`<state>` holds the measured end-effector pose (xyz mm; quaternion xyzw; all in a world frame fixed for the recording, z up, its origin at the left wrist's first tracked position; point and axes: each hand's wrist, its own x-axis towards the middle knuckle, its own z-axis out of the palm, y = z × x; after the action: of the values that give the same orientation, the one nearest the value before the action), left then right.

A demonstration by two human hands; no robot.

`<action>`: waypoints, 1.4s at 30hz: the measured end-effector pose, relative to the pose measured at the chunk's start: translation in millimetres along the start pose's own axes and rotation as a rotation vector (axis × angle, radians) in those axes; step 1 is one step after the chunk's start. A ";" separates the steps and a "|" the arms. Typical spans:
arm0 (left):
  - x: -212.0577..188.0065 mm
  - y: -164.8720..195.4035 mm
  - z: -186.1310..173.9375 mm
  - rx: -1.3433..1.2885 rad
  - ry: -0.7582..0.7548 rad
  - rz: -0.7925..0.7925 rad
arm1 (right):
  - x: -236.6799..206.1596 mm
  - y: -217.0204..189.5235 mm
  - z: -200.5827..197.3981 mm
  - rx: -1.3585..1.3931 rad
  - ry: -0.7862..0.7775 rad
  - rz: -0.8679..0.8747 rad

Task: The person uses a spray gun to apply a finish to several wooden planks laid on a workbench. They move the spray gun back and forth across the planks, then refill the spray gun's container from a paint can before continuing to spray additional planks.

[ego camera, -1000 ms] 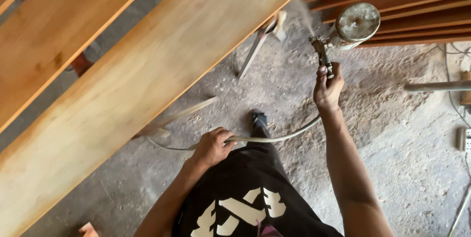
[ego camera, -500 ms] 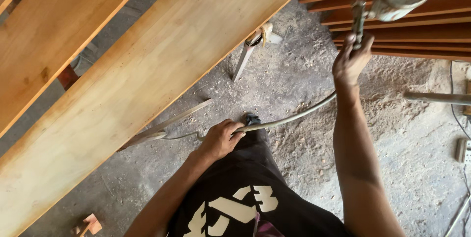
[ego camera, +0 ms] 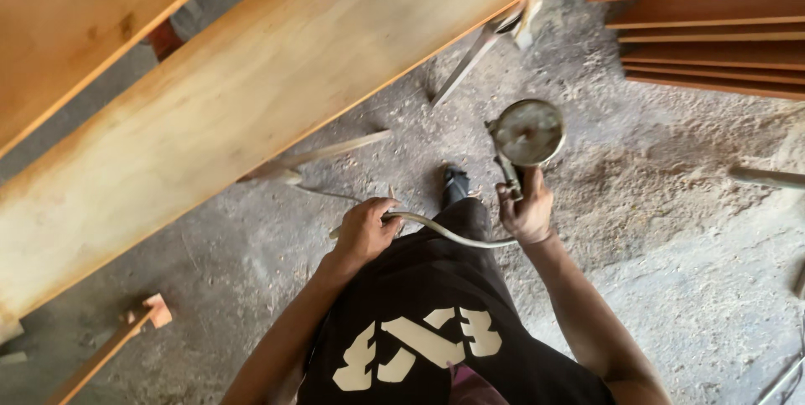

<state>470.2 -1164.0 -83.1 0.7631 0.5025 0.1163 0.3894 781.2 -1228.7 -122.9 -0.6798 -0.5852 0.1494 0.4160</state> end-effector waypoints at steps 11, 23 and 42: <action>-150.6 -104.4 -50.5 -0.054 0.119 -0.199 | -72.3 -128.8 109.9 0.125 -0.400 -0.193; -314.4 -183.8 -104.6 -0.150 0.410 -0.604 | -136.1 -248.2 280.0 0.231 -0.708 -0.428; -447.8 -175.8 -122.7 0.224 0.822 -0.317 | -163.2 -426.4 380.0 0.501 -1.247 -0.797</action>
<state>71.9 -1455.7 -30.2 0.6046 0.7357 0.2932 0.0856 188.6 -1243.5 -85.1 -0.0945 -0.8598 0.4707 0.1739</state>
